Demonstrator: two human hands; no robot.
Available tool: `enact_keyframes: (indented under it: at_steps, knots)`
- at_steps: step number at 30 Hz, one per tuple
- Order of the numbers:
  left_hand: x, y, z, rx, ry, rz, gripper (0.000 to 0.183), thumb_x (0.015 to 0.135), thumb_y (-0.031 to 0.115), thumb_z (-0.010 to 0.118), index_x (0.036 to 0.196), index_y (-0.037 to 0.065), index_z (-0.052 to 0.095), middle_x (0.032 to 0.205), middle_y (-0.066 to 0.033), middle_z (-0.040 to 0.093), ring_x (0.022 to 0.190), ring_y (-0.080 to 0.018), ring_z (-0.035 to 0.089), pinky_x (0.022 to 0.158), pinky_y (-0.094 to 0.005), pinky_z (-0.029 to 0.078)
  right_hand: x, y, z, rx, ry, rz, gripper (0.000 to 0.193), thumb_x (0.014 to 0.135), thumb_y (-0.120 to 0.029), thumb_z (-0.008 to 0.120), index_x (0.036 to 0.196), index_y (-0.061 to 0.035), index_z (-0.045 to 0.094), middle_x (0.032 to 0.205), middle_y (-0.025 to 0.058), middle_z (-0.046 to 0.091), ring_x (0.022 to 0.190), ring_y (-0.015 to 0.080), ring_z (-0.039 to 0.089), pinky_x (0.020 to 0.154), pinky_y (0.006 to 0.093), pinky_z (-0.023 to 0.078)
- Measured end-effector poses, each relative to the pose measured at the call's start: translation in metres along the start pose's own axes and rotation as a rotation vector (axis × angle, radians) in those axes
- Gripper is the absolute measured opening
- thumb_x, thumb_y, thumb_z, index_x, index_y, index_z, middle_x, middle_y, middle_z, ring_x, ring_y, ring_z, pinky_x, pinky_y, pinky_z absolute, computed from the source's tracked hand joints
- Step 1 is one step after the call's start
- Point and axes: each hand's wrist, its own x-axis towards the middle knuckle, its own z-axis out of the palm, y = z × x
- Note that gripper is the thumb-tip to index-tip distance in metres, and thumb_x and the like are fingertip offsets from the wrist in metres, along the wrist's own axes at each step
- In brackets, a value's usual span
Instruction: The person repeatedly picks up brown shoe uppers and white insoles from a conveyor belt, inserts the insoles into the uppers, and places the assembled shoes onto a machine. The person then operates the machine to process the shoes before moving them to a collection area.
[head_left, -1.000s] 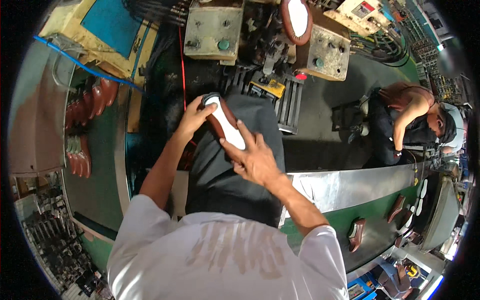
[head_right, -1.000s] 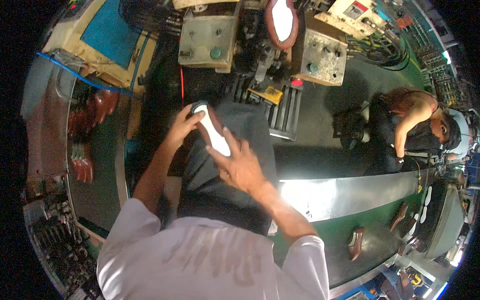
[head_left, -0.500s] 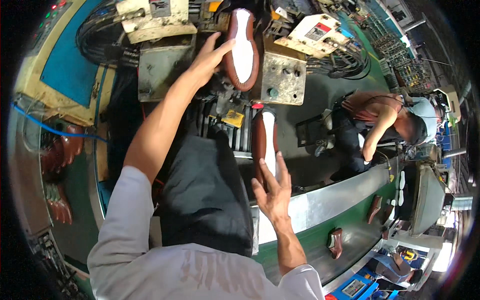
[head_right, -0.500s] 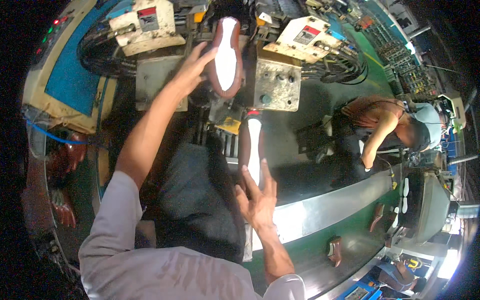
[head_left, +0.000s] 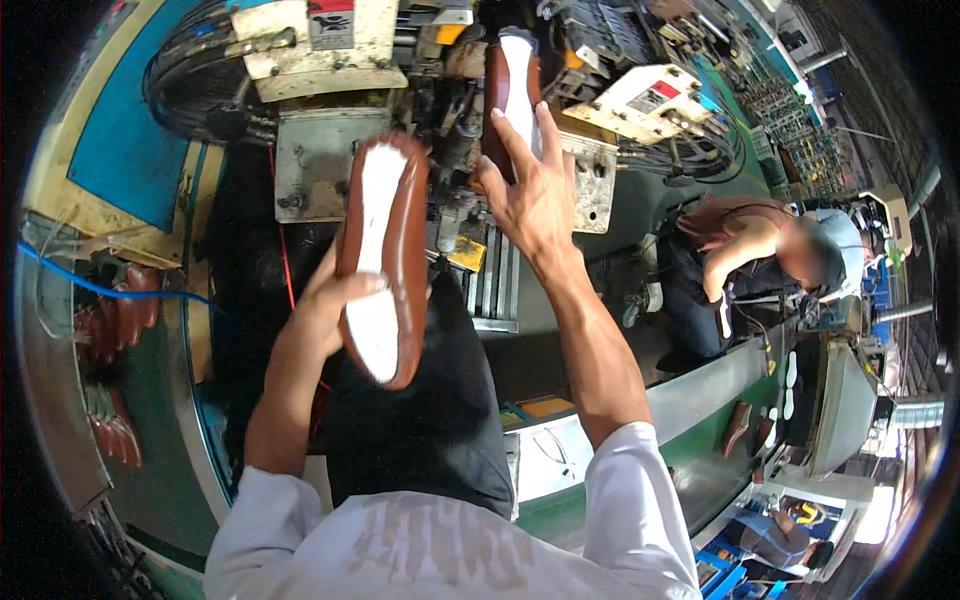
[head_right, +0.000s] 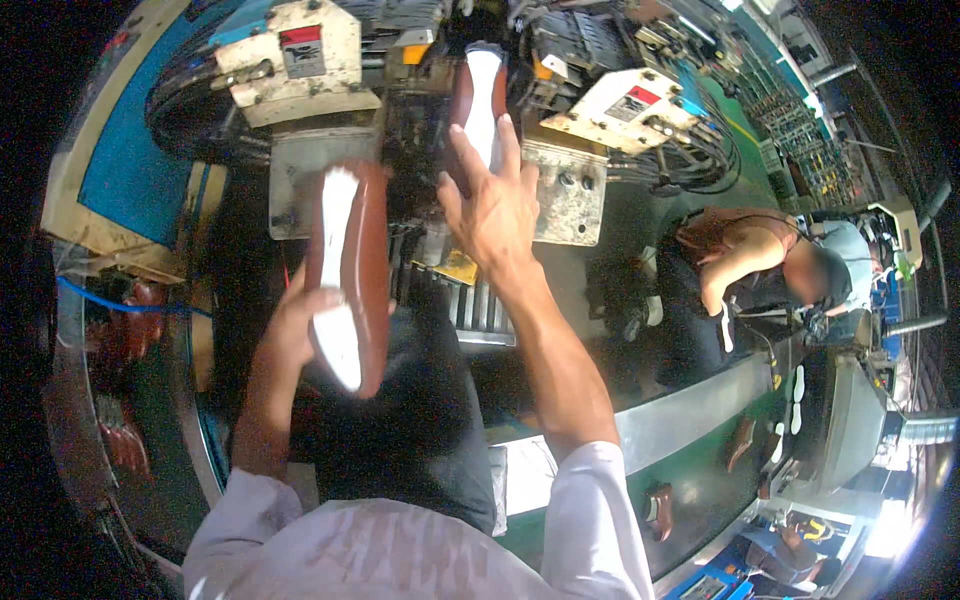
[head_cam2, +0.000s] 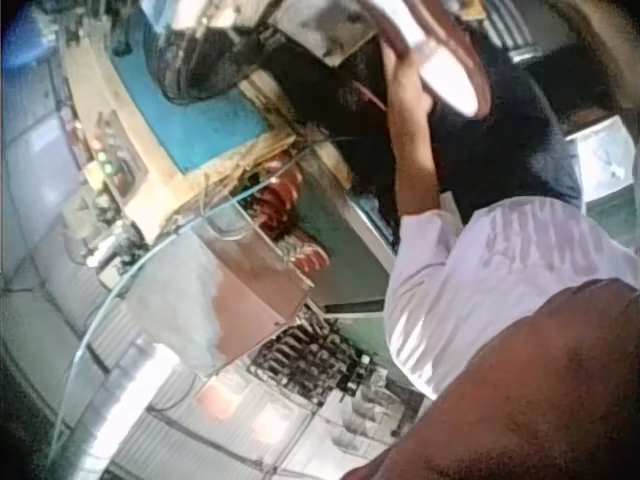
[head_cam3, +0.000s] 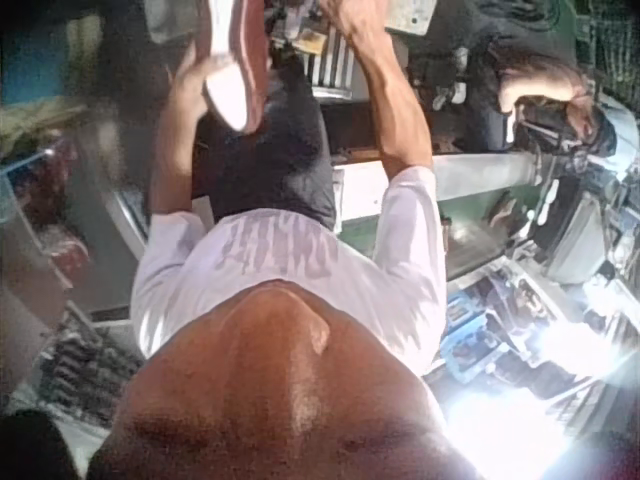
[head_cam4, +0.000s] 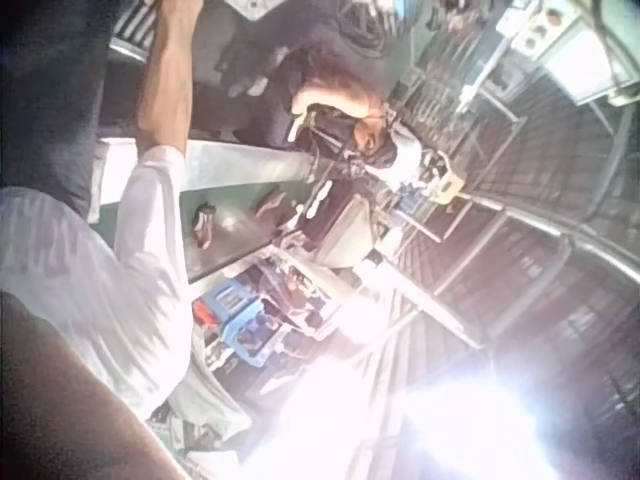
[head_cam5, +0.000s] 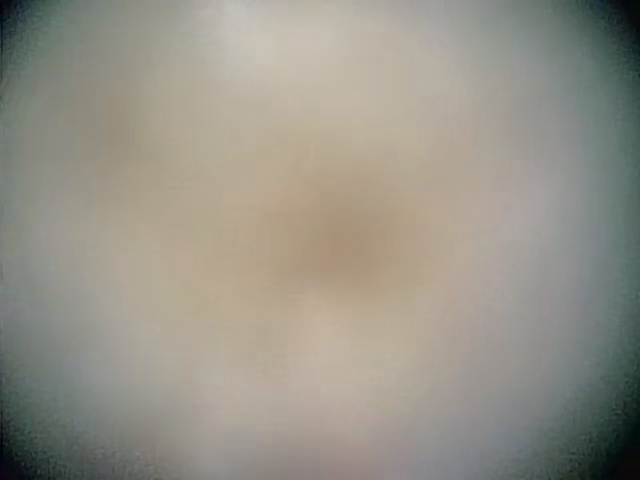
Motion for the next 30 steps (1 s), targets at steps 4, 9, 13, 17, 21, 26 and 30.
enact_keyframes:
  at_steps: [4, 9, 13, 17, 21, 26, 30]
  knots:
    - [-0.068, -0.049, -0.047, -0.031, 0.138, -0.097, 0.091, 0.086, 0.017, 0.072, 0.166, 0.007, 0.029, 0.133, -0.0208, 0.063, 0.116, -0.0338, 0.071, 0.099, -0.0484, 0.062, 0.009, -0.01, 0.034, -0.077, -0.021, 0.063, 0.064, 0.093, -0.032, 0.074, 0.155, -0.0313, 0.056, 0.169, 0.0252, 0.031, 0.123, 0.0561, 0.054, 0.096, 0.0602, 0.058]
    - [-0.122, -0.104, -0.064, 0.112, 0.378, -0.248, 0.09, 0.09, 0.011, 0.073, 0.168, 0.015, 0.028, 0.143, -0.0121, 0.06, 0.127, -0.0272, 0.062, 0.109, -0.0445, 0.051, 0.011, -0.013, 0.047, -0.154, 0.11, -0.049, 0.07, 0.091, -0.03, 0.075, 0.157, -0.0201, 0.054, 0.165, 0.0313, 0.038, 0.134, 0.0557, 0.051, 0.114, 0.0589, 0.045]
    - [-0.131, -0.128, -0.069, 0.166, 0.3, -0.095, 0.097, 0.092, 0.008, 0.073, 0.172, 0.014, 0.017, 0.162, -0.0143, 0.044, 0.149, -0.0295, 0.045, 0.122, -0.046, 0.037, 0.0, -0.003, 0.055, -0.155, 0.179, -0.268, 0.072, 0.087, -0.016, 0.077, 0.152, 0.0025, 0.052, 0.16, 0.0292, 0.044, 0.15, 0.0475, 0.04, 0.125, 0.0556, 0.032]
    - [-0.123, -0.115, -0.049, 0.23, 0.279, -0.119, 0.1, 0.092, 0.011, 0.074, 0.173, 0.013, 0.014, 0.166, -0.0141, 0.04, 0.153, -0.0295, 0.04, 0.124, -0.0457, 0.034, 0.01, 0.004, 0.065, -0.212, 0.244, -0.281, 0.07, 0.088, -0.016, 0.076, 0.151, 0.0003, 0.052, 0.155, 0.0288, 0.048, 0.147, 0.0477, 0.042, 0.124, 0.0555, 0.034]
    - [-0.119, -0.116, -0.056, 0.274, 0.267, -0.156, 0.103, 0.091, 0.012, 0.076, 0.173, 0.012, 0.013, 0.166, -0.0142, 0.039, 0.154, -0.0291, 0.038, 0.125, -0.0457, 0.031, 0.064, 0.016, 0.079, -0.238, 0.267, -0.286, 0.071, 0.089, -0.021, 0.077, 0.152, -0.0001, 0.051, 0.155, 0.0273, 0.049, 0.146, 0.0465, 0.044, 0.124, 0.0541, 0.035]
    - [-0.107, -0.108, -0.044, 0.335, 0.309, -0.181, 0.097, 0.09, 0.011, 0.074, 0.171, 0.013, 0.021, 0.157, -0.0102, 0.05, 0.139, -0.0253, 0.053, 0.116, -0.0426, 0.045, 0.133, 0.039, 0.098, -0.275, 0.329, -0.291, 0.072, 0.087, -0.023, 0.079, 0.151, -0.0022, 0.052, 0.149, 0.0254, 0.056, 0.143, 0.0444, 0.048, 0.122, 0.0523, 0.038]
    - [-0.095, -0.106, -0.048, 0.353, 0.33, -0.281, 0.107, 0.085, 0.003, 0.075, 0.172, 0.008, 0.013, 0.163, -0.0162, 0.042, 0.151, -0.0297, 0.043, 0.123, -0.0436, 0.037, 0.169, 0.039, 0.101, -0.275, 0.36, -0.28, 0.061, 0.091, -0.024, 0.072, 0.147, -0.0032, 0.058, 0.145, 0.0235, 0.061, 0.14, 0.0418, 0.053, 0.12, 0.0508, 0.04]
